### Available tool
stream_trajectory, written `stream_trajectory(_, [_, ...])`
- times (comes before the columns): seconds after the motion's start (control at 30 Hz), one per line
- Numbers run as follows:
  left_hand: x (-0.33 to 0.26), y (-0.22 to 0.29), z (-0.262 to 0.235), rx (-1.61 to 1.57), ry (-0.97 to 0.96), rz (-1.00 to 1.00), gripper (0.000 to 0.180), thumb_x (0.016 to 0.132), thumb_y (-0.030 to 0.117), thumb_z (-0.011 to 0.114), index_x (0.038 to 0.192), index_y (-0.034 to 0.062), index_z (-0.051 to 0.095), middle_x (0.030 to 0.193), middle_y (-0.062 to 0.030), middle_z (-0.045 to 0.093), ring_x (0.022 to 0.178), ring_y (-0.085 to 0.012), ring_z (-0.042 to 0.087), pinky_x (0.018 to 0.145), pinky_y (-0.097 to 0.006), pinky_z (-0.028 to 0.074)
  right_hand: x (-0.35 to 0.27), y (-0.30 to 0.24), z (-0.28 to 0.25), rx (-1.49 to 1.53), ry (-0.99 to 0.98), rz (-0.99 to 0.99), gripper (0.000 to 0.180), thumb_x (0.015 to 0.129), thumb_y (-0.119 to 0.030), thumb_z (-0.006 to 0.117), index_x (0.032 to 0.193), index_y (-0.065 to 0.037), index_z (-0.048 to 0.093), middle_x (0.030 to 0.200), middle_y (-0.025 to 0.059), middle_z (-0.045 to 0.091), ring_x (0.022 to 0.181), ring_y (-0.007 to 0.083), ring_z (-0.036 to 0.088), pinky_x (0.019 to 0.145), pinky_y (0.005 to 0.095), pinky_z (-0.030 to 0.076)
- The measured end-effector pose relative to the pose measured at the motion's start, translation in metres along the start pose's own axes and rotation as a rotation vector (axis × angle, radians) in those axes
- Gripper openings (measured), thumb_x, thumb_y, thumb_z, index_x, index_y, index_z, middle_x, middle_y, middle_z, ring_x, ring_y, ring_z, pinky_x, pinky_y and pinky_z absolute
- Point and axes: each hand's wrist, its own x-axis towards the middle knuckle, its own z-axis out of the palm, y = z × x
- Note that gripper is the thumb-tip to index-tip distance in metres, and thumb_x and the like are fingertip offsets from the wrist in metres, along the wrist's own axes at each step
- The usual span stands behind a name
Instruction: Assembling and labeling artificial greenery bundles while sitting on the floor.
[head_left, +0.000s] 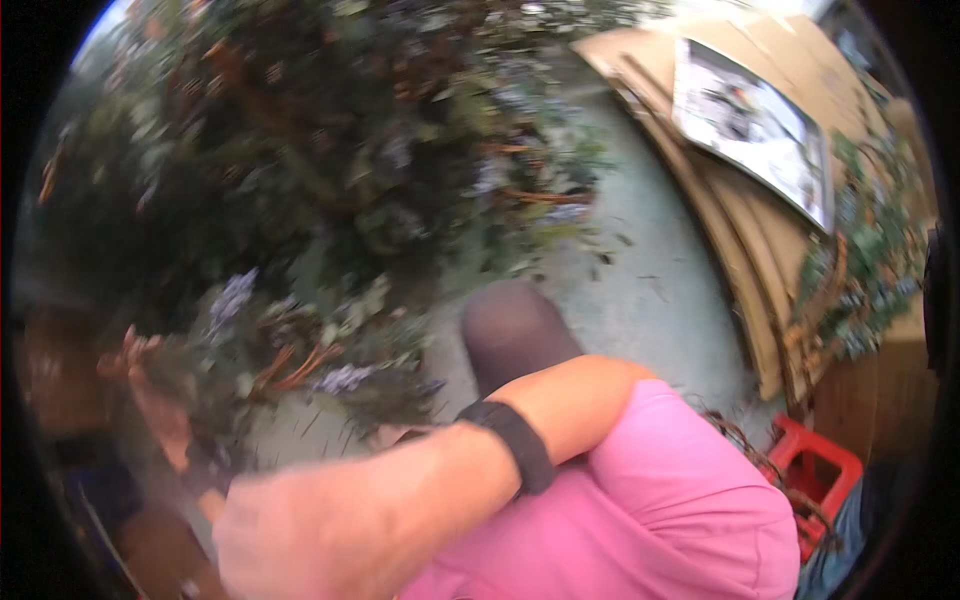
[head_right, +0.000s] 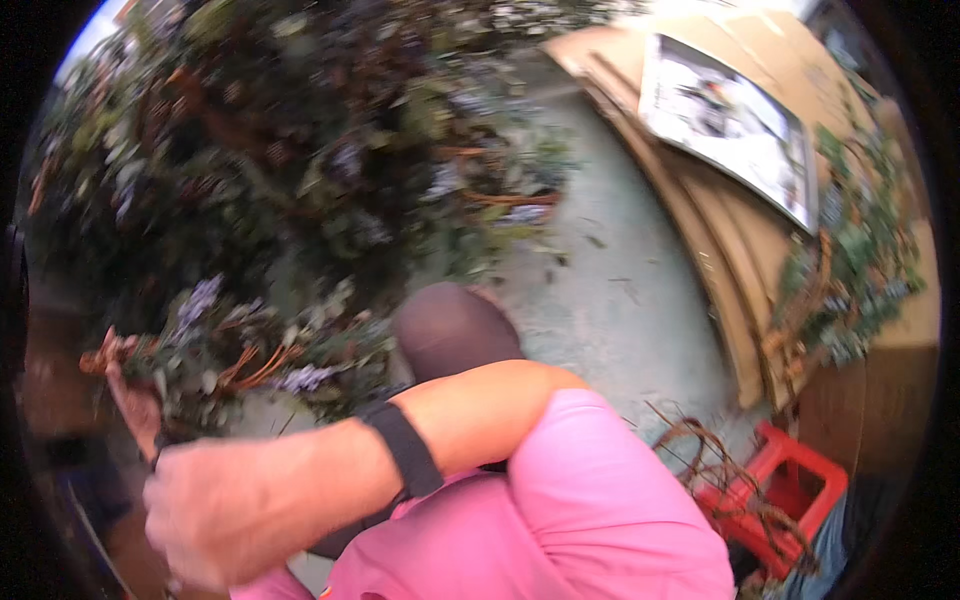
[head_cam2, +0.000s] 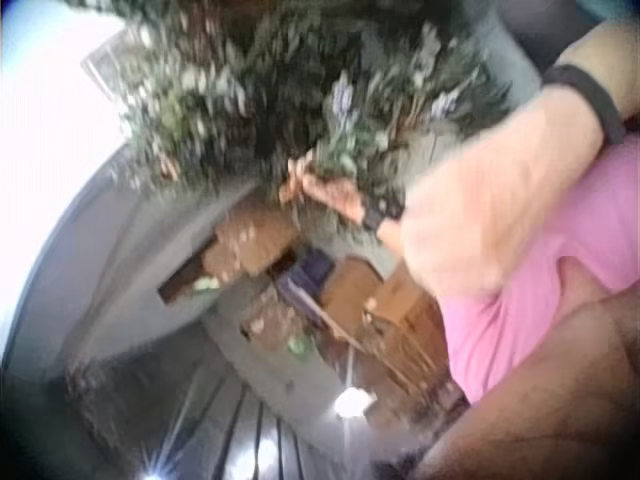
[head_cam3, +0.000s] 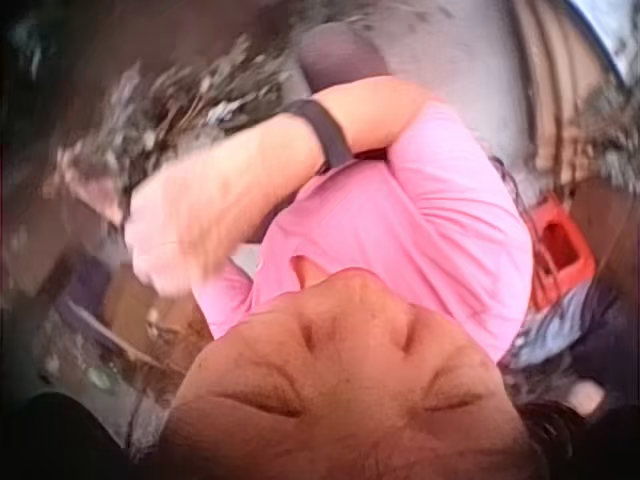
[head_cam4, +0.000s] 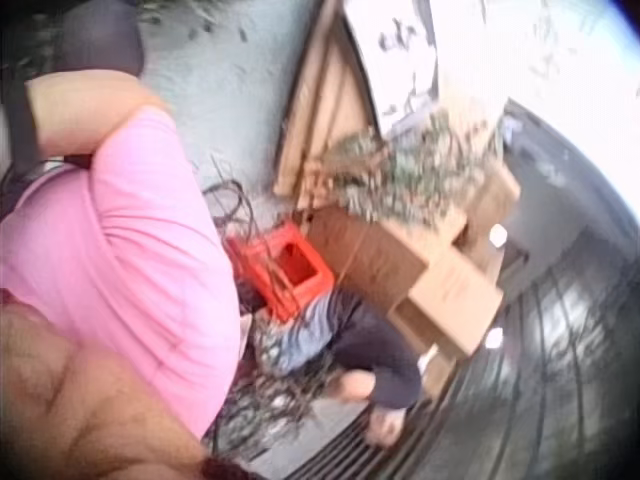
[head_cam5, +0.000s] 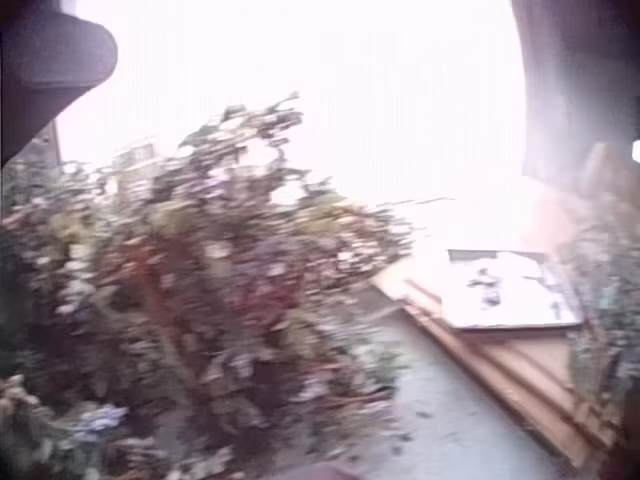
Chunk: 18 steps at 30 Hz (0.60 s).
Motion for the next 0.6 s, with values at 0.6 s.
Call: stream_trajectory(0.6, [-0.060, -0.113, 0.131, 0.464, 0.253, 0.045, 0.031, 0.091, 0.017, 0.048, 0.115, -0.0022, 0.052, 0.116, -0.0077, 0.052, 0.105, -0.0173, 0.050, 0.092, -0.031, 0.039, -0.187, -0.020, -0.356, -0.530, 0.221, 1.160, 0.018, 0.082, -0.002, 0.049, 0.098, 0.000, 0.057, 0.080, 0.0064, 0.061, 0.061, 0.0148, 0.060, 0.055, 0.0241, 0.048])
